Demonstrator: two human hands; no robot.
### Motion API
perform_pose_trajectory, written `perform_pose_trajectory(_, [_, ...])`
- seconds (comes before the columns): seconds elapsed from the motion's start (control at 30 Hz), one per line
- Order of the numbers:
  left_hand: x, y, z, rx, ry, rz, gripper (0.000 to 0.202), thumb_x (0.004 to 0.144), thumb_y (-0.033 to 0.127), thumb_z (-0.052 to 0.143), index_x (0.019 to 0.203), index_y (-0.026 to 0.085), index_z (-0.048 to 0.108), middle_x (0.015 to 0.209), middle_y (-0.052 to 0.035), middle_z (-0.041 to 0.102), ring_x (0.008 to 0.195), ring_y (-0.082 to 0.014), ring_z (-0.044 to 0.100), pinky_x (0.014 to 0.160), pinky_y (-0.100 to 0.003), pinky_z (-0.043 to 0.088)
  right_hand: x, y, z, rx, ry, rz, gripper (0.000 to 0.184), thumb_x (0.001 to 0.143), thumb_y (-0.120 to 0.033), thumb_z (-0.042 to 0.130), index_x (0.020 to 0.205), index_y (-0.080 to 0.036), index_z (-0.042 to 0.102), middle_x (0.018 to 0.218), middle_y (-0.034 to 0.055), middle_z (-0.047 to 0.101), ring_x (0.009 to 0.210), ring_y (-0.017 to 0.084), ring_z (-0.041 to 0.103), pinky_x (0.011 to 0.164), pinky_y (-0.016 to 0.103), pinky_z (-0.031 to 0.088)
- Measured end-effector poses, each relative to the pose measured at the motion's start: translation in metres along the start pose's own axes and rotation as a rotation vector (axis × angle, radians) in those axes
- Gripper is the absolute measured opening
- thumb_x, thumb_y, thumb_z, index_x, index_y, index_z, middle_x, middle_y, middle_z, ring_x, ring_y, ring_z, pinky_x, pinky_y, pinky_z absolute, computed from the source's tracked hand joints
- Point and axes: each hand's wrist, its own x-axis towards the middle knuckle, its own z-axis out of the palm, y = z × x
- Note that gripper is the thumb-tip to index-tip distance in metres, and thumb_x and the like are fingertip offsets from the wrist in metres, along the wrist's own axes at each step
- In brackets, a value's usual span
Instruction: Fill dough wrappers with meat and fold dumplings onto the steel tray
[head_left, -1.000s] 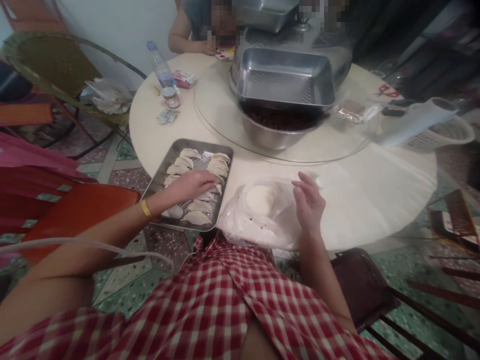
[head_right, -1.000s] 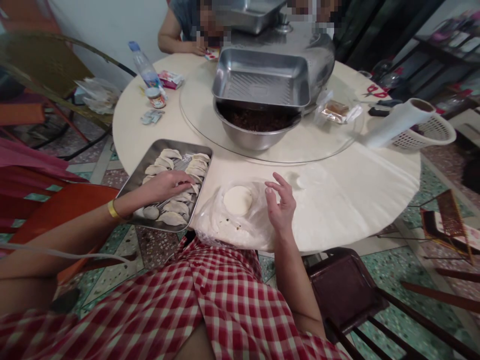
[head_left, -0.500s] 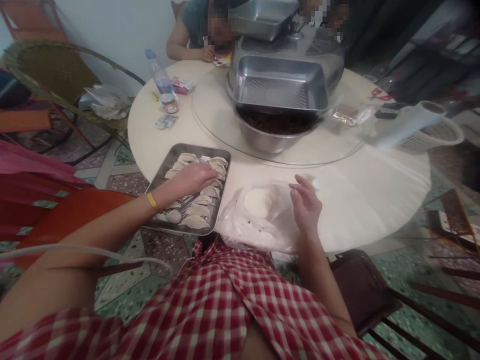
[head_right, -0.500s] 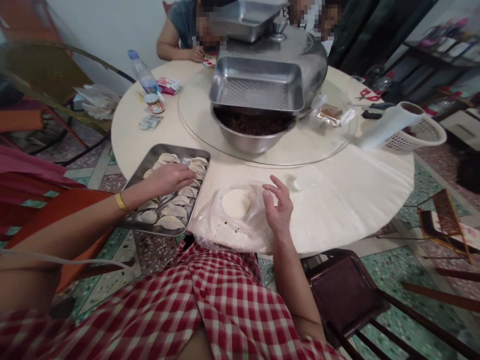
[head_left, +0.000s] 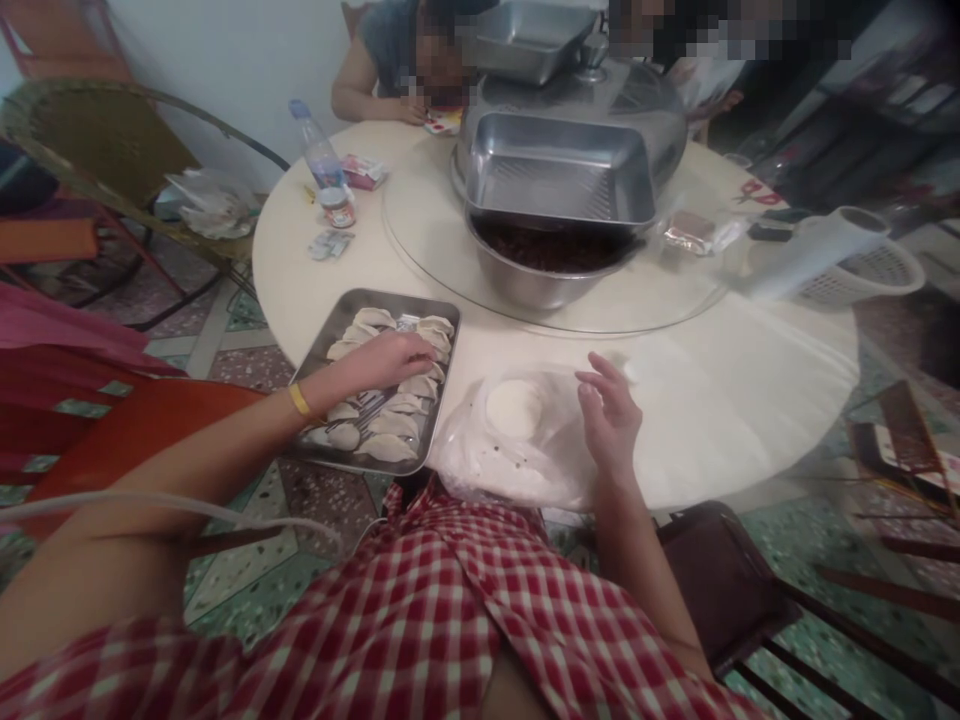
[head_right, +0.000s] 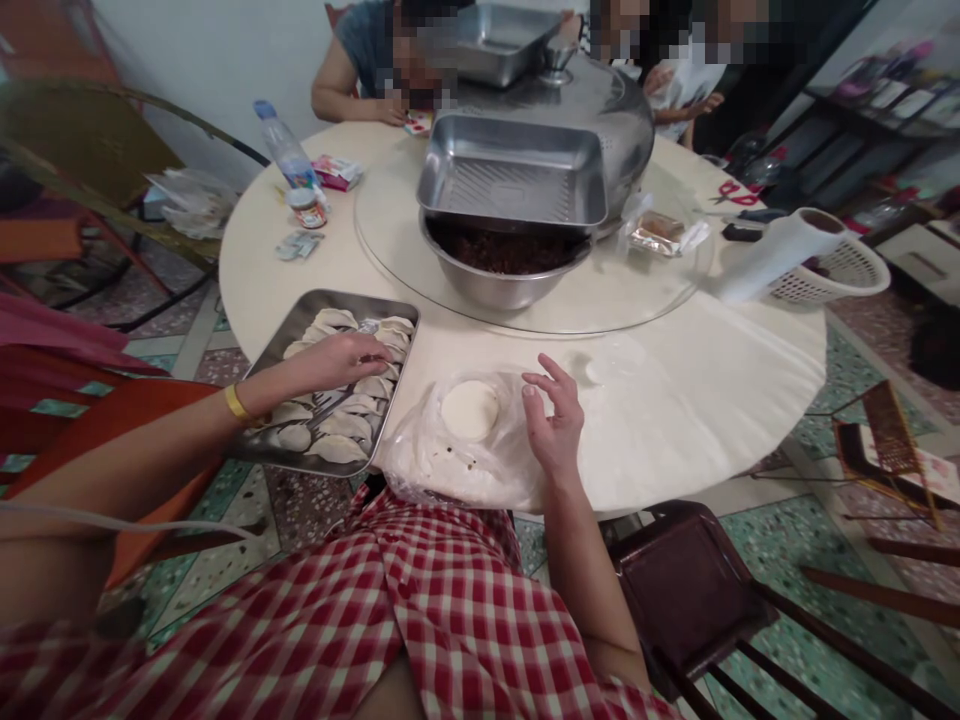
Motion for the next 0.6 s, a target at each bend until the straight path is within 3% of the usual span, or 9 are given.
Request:
perform_pose_trajectory(0.17, [0.004, -0.011, -0.012, 0.073, 0.053, -0.094, 0.032, 0.092, 0.034, 0.045, 0.103, 0.017, 0.070, 0.100, -0.0091, 0.073, 0.091, -0.0215, 0.066, 0.083, -0.032, 0.046, 0.000, -0.004, -0.001, -0.031, -0.004, -0.013, 0.016, 0.087, -0.032, 0.061, 0.096, -0.025, 0.072, 0.124, 0.0077, 0.068, 0.118, 0.024, 0.062, 0.101, 0.051, 0.049])
perform_pose_trajectory(0.43, [0.018, -0.018, 0.002, 0.121, 0.012, -0.074, 0.029, 0.090, 0.034, 0.045, 0.094, 0.020, 0.071, 0.098, -0.0084, 0.073, 0.089, -0.0224, 0.066, 0.077, -0.032, 0.045, 0.001, -0.005, 0.000, -0.048, -0.006, -0.016, 0.016, 0.087, -0.033, 0.061, 0.095, -0.024, 0.072, 0.123, 0.0086, 0.069, 0.117, 0.025, 0.063, 0.099, 0.051, 0.051])
perform_pose_trajectory(0.6, [0.018, -0.020, 0.002, 0.055, 0.016, -0.069, 0.030, 0.090, 0.032, 0.044, 0.092, 0.020, 0.071, 0.093, -0.0059, 0.075, 0.083, -0.0195, 0.067, 0.073, -0.028, 0.045, 0.001, -0.006, -0.001, -0.055, -0.011, -0.017, 0.016, 0.087, -0.033, 0.061, 0.094, -0.025, 0.072, 0.123, 0.0090, 0.069, 0.116, 0.025, 0.063, 0.098, 0.051, 0.051])
